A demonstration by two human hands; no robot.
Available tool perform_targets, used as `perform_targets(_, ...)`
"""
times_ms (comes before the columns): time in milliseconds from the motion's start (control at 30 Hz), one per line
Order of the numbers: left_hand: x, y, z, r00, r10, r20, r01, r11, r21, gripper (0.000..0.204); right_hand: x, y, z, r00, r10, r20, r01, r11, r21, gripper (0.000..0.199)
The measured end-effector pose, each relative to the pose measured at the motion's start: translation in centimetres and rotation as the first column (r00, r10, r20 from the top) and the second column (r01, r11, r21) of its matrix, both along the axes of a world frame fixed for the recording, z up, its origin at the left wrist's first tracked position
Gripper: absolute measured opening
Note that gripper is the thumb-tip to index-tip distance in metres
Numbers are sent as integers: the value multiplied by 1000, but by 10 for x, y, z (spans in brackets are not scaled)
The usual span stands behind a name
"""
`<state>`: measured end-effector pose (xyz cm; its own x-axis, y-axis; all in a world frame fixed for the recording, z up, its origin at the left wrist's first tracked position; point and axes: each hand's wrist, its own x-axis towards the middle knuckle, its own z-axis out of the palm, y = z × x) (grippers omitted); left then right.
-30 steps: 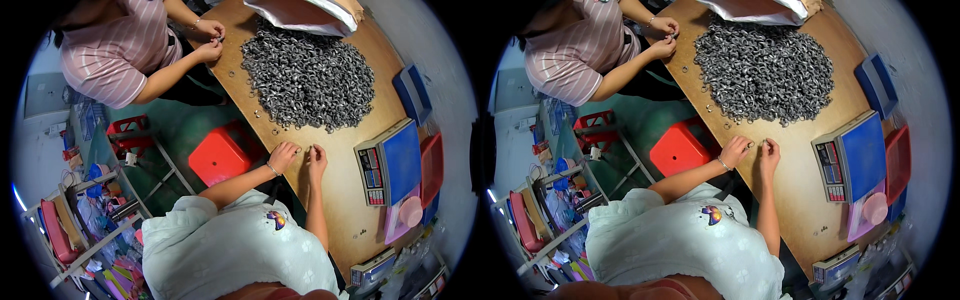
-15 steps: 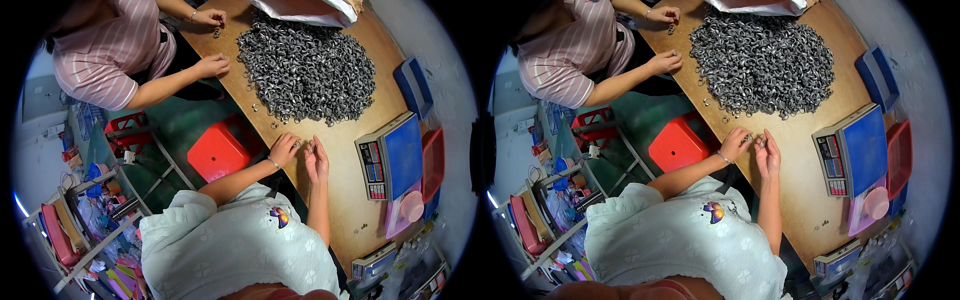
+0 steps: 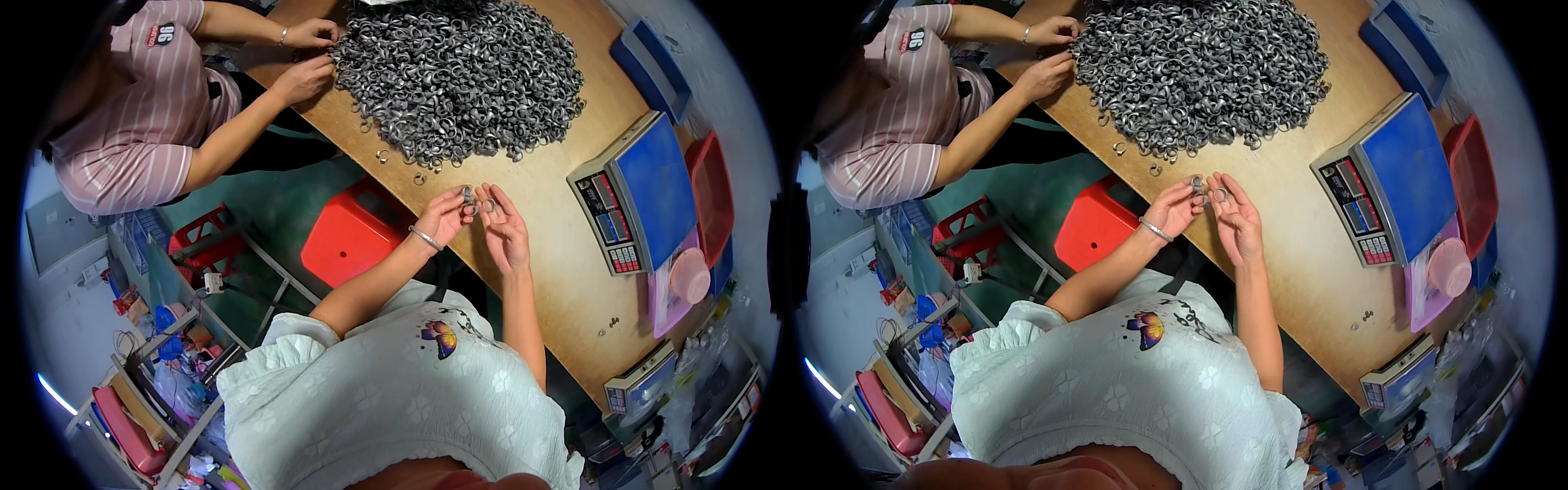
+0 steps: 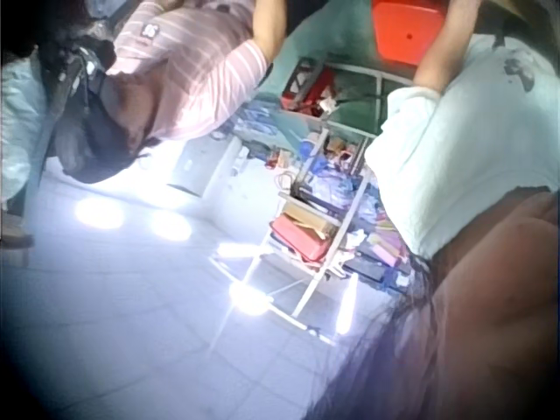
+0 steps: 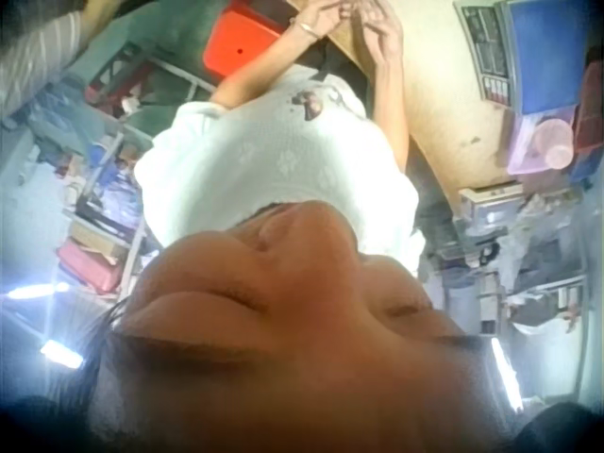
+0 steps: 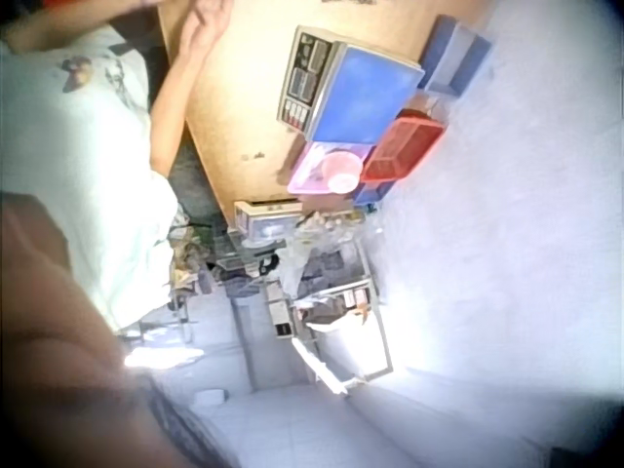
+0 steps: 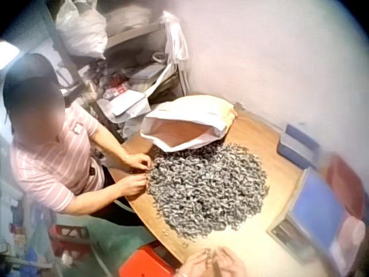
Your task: The person takes a clear plastic bag, spreads it open, and begins filling it by hand with metal rings from a large pile on a wooden table. The person picks up small clusters of the rings and drops them into the bag.
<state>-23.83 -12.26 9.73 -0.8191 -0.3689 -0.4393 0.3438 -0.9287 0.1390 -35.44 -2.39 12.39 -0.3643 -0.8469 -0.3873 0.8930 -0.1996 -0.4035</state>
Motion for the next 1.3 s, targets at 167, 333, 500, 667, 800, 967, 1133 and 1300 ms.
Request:
perform_targets(167, -1, 6, -4, 997, -2, -80, 7, 998, 69, 27, 13, 0, 21, 965, 11, -261, 29, 989, 146, 44)
perform_targets(333, -4, 10, 11, 996, -6, -87, 16, 993, 120, 28, 21, 1, 32, 857, 73, -511, 84, 957, 278, 37)
perform_targets(500, -10, 10, 24, 996, -80, -27, 80, 997, -11, 28, 26, 2, 35, 800, -6, -600, 195, 948, 251, 34)
perform_targets(667, -6, 14, 12, 998, -65, 20, 66, 998, -10, 27, 30, 1, 28, 725, -108, -680, 317, 929, 190, 33)
perform_targets(800, -1, 15, -3, 987, -26, 157, 23, 999, 23, 27, 17, 8, -14, 661, 3, -751, 412, 834, 366, 29)
perform_targets(967, 10, 15, -15, 941, -5, 337, 32, 997, -74, 24, -12, 29, -50, 207, 396, -894, 643, 634, 430, 26)
perform_targets(1133, 14, 17, -24, 864, -2, 503, 154, 952, -262, 23, -26, 32, -46, -117, 621, -775, 788, 534, 308, 29)
perform_targets(1300, 9, 26, -36, 783, 167, 600, 216, 831, -513, 21, -48, -21, -32, -248, 379, -892, 599, 784, 166, 46)
